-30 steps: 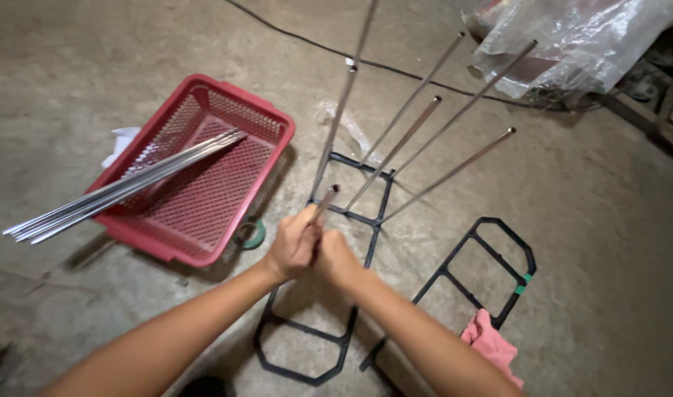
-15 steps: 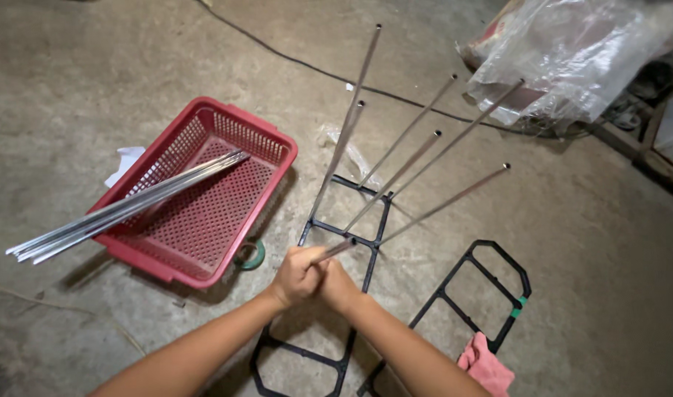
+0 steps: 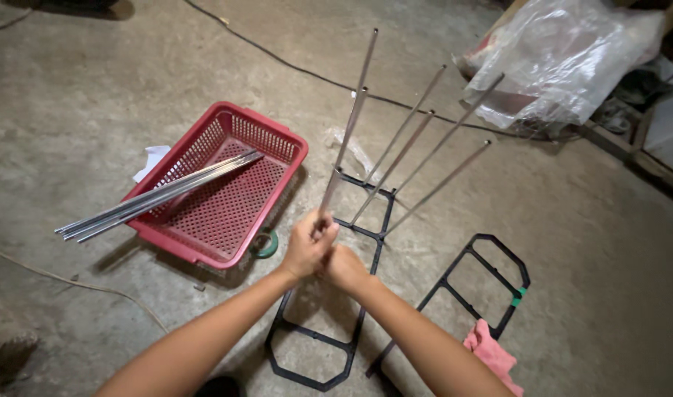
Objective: The person assembles a metal frame by inserting multiple metal rods into two black plastic frames. They wipe each rod with a pink cloth before inserting it into the frame slots.
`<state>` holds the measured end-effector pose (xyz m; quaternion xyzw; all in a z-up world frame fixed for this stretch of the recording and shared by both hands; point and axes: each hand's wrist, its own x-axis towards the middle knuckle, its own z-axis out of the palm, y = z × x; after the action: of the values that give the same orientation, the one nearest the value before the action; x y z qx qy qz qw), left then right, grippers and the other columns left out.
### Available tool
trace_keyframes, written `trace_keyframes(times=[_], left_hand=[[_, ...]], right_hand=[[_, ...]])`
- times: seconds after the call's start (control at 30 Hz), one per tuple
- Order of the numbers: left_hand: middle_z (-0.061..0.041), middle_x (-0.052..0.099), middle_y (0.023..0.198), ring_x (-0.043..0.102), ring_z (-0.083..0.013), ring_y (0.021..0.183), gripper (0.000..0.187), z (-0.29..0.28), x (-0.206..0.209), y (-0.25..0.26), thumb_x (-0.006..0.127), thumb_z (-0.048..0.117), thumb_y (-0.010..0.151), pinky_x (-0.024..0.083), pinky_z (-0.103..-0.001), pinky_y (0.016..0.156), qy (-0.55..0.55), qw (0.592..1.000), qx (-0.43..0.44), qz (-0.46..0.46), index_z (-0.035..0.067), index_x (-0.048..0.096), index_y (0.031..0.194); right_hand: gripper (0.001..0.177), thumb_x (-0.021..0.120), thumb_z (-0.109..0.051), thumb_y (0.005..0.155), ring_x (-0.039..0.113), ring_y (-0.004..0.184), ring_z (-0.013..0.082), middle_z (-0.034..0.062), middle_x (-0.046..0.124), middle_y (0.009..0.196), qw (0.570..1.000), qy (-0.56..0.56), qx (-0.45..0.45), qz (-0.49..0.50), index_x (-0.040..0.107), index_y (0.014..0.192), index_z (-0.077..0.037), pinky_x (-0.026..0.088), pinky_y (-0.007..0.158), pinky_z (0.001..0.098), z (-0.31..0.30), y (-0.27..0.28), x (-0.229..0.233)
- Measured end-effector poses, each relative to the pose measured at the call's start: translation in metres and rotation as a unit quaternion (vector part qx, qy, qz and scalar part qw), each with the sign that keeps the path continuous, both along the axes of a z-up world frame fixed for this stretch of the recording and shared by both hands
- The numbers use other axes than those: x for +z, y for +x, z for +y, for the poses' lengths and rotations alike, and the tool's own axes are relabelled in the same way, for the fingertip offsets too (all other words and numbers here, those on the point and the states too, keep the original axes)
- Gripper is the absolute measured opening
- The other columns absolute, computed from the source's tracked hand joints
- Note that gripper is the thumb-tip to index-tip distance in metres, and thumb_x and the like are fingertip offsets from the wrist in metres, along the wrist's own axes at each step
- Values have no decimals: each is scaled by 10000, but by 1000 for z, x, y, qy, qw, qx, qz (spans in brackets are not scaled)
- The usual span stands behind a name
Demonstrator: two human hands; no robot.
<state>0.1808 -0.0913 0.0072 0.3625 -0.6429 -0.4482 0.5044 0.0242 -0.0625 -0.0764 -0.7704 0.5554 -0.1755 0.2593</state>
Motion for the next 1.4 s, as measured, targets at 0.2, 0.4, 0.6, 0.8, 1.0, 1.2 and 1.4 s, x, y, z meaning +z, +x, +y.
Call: trace_keyframes(times=[0.2, 0.4, 0.6, 0.8, 1.0, 1.2, 1.4], left_hand=[[-162, 547, 1258, 541, -285, 1198, 939, -2, 33, 43, 869, 399, 700, 414, -408, 1049, -131, 987, -35, -91, 42, 433, 1452], [-170, 598, 1320, 548, -352, 1266, 362, -34, 5, 138, 632, 267, 976, 429, -484, 1088, -189, 948, 85, -241, 77, 642, 1285], [-35, 676, 1046, 650, -220, 1017, 282, -105, -64, 225, 592, 204, 861, 567, -461, 892, -273, 663, 303, -628, 104, 753, 1070], [-62, 677, 936, 678, -238, 879, 158, -153, -116, 254, 586, 199, 914, 603, -374, 607, -200, 630, 224, -716, 149, 728, 963], [-71, 685, 1015, 708, -251, 965, 166, -156, -124, 258, 593, 176, 905, 626, -396, 639, -145, 611, 220, -746, 82, 719, 955], [-160, 660, 937, 677, -276, 804, 145, -112, -30, 230, 555, 109, 975, 592, -416, 664, -1, 866, 279, -415, 10, 619, 1059], [-58, 588, 820, 585, -117, 629, 176, -24, 157, 136, 472, 106, 1039, 544, -295, 539, 59, 994, 88, -4, 26, 495, 1193]], right_hand=[[423, 812, -345, 758, 705, 943, 353, 160, 737, 980, 968, 126, 67, 206, 757, 1118, -129, 554, 831, 471, 24, 1, 29], [430, 723, -306, 832, 724, 973, 309, 102, 768, 1015, 964, 183, 136, 140, 702, 1230, -147, 562, 869, 434, 32, 61, 67], [378, 686, -193, 875, 764, 807, 224, 105, 788, 959, 979, 166, 105, -54, 701, 1244, -111, 596, 773, 349, 11, 134, 113], [263, 661, -162, 967, 741, 775, 148, 71, 758, 981, 918, 322, 62, -222, 699, 1216, -86, 605, 634, 303, -4, 145, 115], [303, 581, -141, 975, 728, 735, 163, 87, 756, 964, 882, 382, -37, -273, 691, 1246, -64, 604, 614, 312, -12, 123, 103], [281, 584, -127, 994, 726, 746, 156, 87, 750, 970, 894, 351, -37, -275, 668, 1249, -44, 594, 623, 307, -7, 113, 131], [308, 575, -124, 1009, 709, 761, 133, 95, 752, 987, 904, 225, 11, -364, 644, 1295, -32, 613, 665, 304, 18, 71, 222]])
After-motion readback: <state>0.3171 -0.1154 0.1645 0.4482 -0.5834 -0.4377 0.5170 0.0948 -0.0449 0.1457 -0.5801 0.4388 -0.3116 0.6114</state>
